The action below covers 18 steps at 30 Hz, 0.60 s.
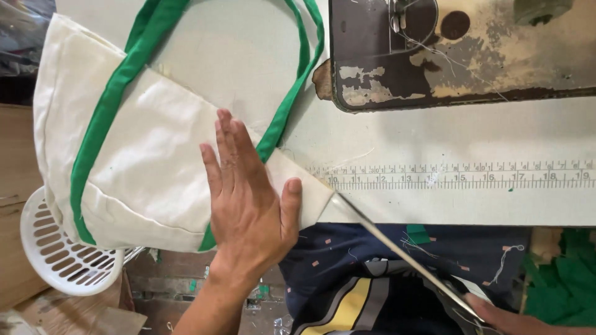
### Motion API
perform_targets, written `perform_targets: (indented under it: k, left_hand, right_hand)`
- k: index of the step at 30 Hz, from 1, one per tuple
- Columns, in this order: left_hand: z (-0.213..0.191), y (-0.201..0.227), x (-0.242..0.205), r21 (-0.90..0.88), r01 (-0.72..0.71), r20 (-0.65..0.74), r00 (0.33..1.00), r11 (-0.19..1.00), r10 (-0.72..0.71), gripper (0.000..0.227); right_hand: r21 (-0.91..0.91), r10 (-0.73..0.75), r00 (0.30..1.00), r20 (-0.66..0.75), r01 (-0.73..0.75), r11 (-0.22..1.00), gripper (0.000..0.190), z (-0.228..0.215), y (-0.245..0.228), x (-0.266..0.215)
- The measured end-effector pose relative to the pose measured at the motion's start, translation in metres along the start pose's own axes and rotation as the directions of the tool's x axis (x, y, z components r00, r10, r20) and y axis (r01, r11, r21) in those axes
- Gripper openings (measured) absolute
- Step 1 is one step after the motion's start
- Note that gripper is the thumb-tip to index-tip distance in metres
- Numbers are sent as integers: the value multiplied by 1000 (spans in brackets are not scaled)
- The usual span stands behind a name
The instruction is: Sewing green fabric strips and zippers onto white tote bags using an industrial sewing machine.
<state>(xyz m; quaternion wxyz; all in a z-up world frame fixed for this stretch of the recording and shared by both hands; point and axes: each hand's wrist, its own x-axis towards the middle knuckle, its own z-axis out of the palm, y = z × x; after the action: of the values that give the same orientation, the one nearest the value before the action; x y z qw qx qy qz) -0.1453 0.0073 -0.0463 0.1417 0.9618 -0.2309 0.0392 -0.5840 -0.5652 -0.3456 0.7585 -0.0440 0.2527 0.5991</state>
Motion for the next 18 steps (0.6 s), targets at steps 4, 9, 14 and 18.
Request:
perform_targets:
  k: [4,9,14,18]
  left_hand:
    - [0,-3,-5,-27,-41,-35,999,999,40,76]
    - [-8,1,2,85,-20,51,999,996,16,69]
    - [-13,0,3,84,-43,76,996,996,36,70]
    - [-26,-1,7,-130,-19,66,997,991,28,76]
  right_hand:
    - [-62,195,878,-437,-246,967,90,174,-62,132]
    - [-393,97,647,-757,-568,723,104,233,-113,136]
    - [-820,-203,796,-571,-537,199,113,351,-117,98]
    - [-903,-46,935,-352,-326,278,130,324,-136,100]
